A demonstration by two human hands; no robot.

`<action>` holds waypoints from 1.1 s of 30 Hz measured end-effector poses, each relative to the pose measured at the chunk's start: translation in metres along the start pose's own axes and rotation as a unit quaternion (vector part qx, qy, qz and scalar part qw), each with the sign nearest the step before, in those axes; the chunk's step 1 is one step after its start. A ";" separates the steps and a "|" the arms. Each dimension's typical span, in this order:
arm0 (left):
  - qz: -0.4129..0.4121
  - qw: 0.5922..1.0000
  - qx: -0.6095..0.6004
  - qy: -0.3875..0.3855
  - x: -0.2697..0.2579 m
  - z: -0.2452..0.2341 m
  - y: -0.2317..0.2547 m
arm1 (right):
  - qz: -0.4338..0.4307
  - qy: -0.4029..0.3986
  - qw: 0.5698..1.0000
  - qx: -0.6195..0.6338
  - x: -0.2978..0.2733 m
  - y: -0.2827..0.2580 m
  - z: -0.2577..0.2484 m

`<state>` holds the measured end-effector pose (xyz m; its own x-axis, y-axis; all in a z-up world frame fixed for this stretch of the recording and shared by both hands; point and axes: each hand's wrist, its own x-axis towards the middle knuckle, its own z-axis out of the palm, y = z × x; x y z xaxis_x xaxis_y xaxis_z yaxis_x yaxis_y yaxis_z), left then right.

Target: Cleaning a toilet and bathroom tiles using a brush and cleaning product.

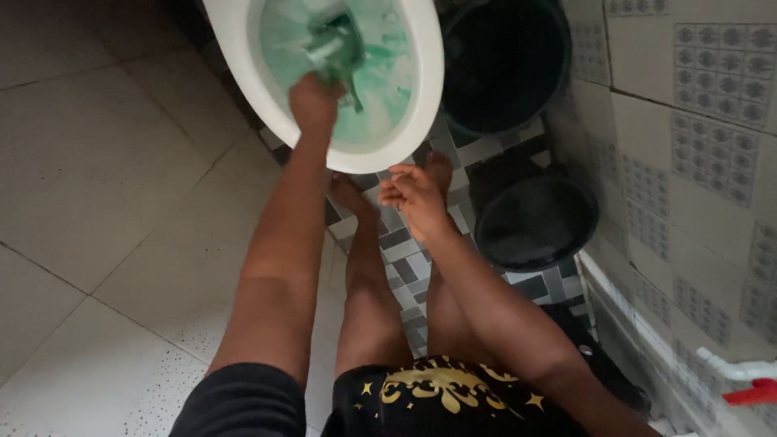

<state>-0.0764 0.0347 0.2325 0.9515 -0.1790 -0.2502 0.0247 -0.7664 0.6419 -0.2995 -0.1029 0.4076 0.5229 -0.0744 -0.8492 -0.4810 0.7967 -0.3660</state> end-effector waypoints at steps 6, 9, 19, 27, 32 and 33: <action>0.063 0.989 0.070 -0.119 -0.038 -0.007 0.037 | -0.020 -0.010 1.000 -0.013 -0.006 0.003 0.003; 0.092 0.976 0.112 -0.160 -0.047 -0.002 0.042 | -0.153 0.023 0.986 -0.064 0.018 0.011 -0.014; 0.166 0.950 0.086 -0.248 -0.062 -0.052 0.107 | -0.423 -0.063 0.634 -0.644 0.073 -0.103 0.021; 0.145 0.971 -0.011 -0.190 -0.067 -0.046 0.098 | -0.430 -0.108 0.605 -0.662 0.083 -0.112 0.023; 0.158 0.973 0.012 -0.165 -0.067 -0.052 0.118 | -0.419 -0.108 0.621 -0.653 0.089 -0.109 0.026; 0.157 0.973 0.022 -0.170 -0.068 -0.043 0.109 | -0.424 -0.108 0.625 -0.647 0.089 -0.107 0.028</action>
<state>-0.1247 -0.0100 0.3510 0.7543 -0.5953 -0.2768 -0.2702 -0.6658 0.6955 -0.1811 -0.1781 0.3820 0.9913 0.0530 -0.1208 -0.0597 -0.6359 -0.7694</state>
